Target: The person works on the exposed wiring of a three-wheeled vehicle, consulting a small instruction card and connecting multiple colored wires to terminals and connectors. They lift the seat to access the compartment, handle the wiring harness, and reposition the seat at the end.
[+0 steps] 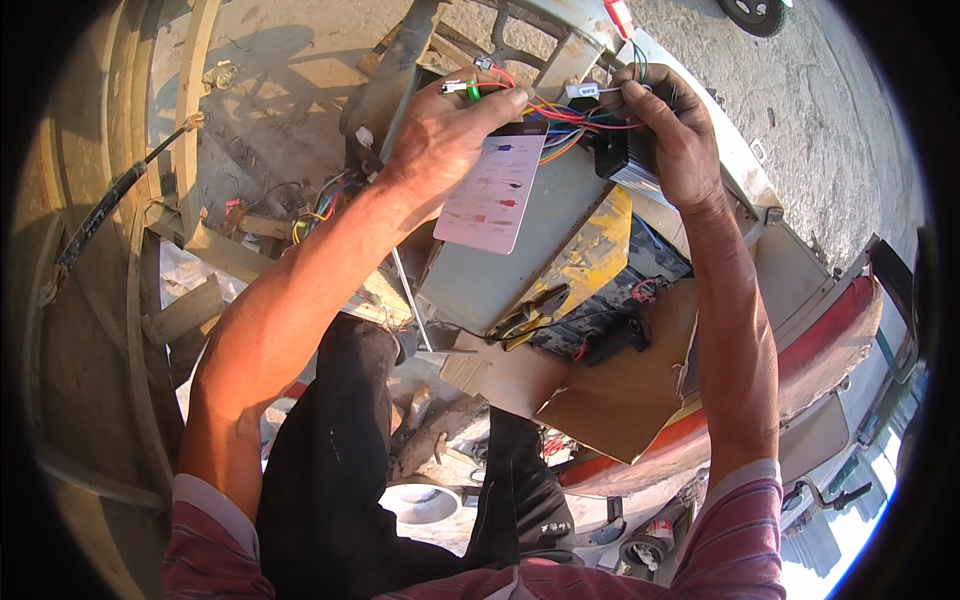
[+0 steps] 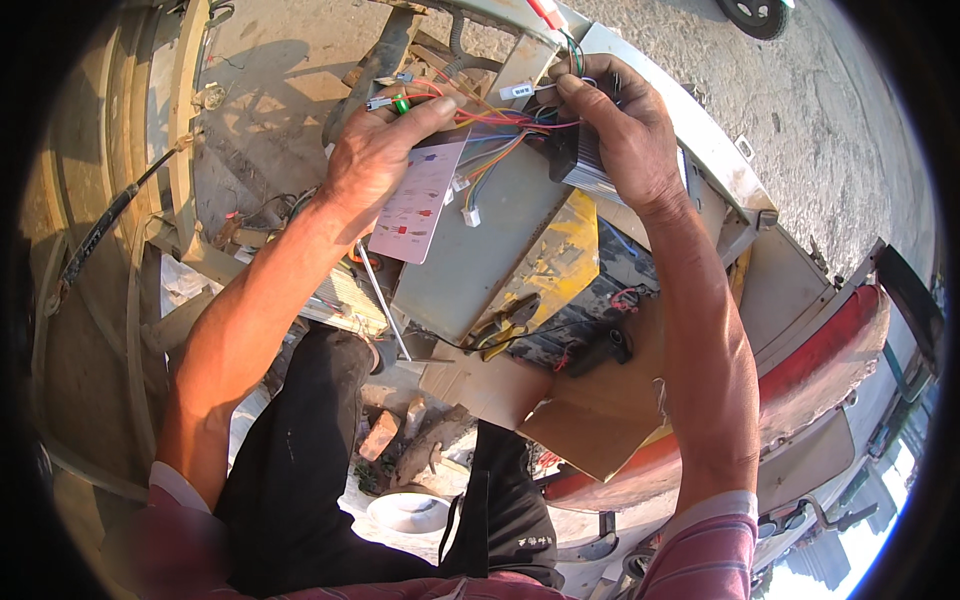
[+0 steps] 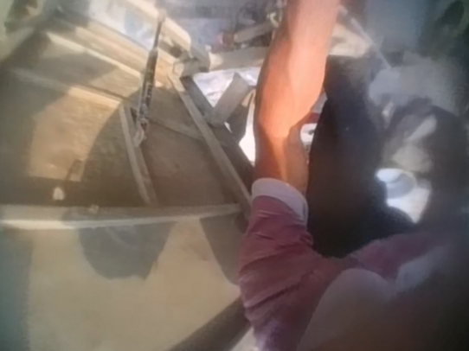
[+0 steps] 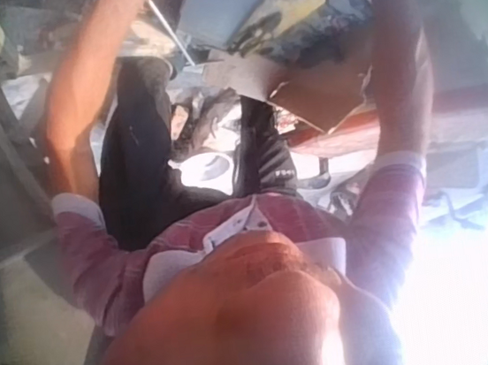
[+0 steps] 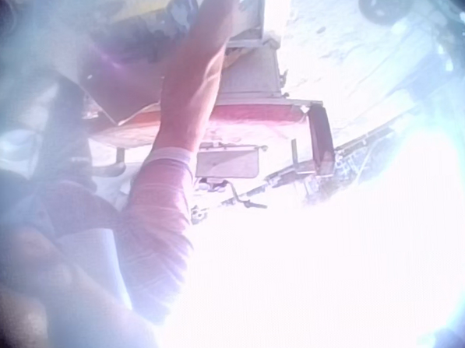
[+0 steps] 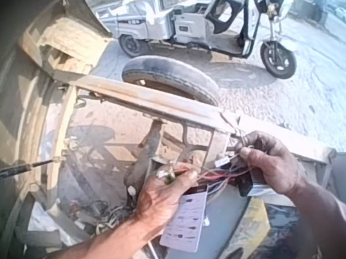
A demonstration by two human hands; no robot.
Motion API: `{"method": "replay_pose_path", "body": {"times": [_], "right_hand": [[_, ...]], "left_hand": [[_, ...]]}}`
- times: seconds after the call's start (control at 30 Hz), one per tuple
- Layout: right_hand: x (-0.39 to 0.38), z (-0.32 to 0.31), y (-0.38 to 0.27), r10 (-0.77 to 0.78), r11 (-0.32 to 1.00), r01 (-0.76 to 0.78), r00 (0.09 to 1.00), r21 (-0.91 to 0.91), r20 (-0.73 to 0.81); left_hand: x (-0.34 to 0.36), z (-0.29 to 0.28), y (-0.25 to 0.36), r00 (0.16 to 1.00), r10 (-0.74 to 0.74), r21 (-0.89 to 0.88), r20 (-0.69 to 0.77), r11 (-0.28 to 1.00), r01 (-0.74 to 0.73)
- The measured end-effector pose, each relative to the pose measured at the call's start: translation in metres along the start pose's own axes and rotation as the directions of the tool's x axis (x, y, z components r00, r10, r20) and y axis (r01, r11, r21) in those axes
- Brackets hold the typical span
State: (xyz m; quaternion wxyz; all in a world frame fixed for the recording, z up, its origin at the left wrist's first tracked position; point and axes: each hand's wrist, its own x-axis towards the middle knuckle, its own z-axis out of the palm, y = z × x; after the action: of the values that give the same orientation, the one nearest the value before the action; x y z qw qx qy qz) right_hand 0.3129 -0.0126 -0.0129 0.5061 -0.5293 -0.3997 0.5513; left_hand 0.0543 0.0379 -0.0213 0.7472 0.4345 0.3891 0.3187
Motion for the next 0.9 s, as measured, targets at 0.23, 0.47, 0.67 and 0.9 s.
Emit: {"method": "replay_pose_path", "body": {"times": [0.23,0.47,0.67,0.9], "right_hand": [[-0.063,0.002,-0.004,-0.164,0.964,0.177,0.983,-0.196,0.083],[-0.100,0.002,0.002,-0.262,0.816,0.266,0.962,-0.513,0.081],[-0.114,0.003,0.010,-0.330,0.767,0.347,0.935,-0.540,0.133],[-0.123,0.013,0.015,-0.340,0.661,0.360,0.926,-0.659,0.164]], "left_hand": [[-0.016,0.000,0.000,0.998,-0.039,-0.018,-0.042,0.999,0.039],[-0.032,0.000,-0.008,0.960,0.208,0.267,0.186,0.930,-0.253],[-0.043,0.004,-0.012,0.898,0.329,0.445,0.293,0.784,-0.433],[-0.051,0.006,-0.018,0.917,0.320,0.425,0.237,0.815,-0.394]]}}
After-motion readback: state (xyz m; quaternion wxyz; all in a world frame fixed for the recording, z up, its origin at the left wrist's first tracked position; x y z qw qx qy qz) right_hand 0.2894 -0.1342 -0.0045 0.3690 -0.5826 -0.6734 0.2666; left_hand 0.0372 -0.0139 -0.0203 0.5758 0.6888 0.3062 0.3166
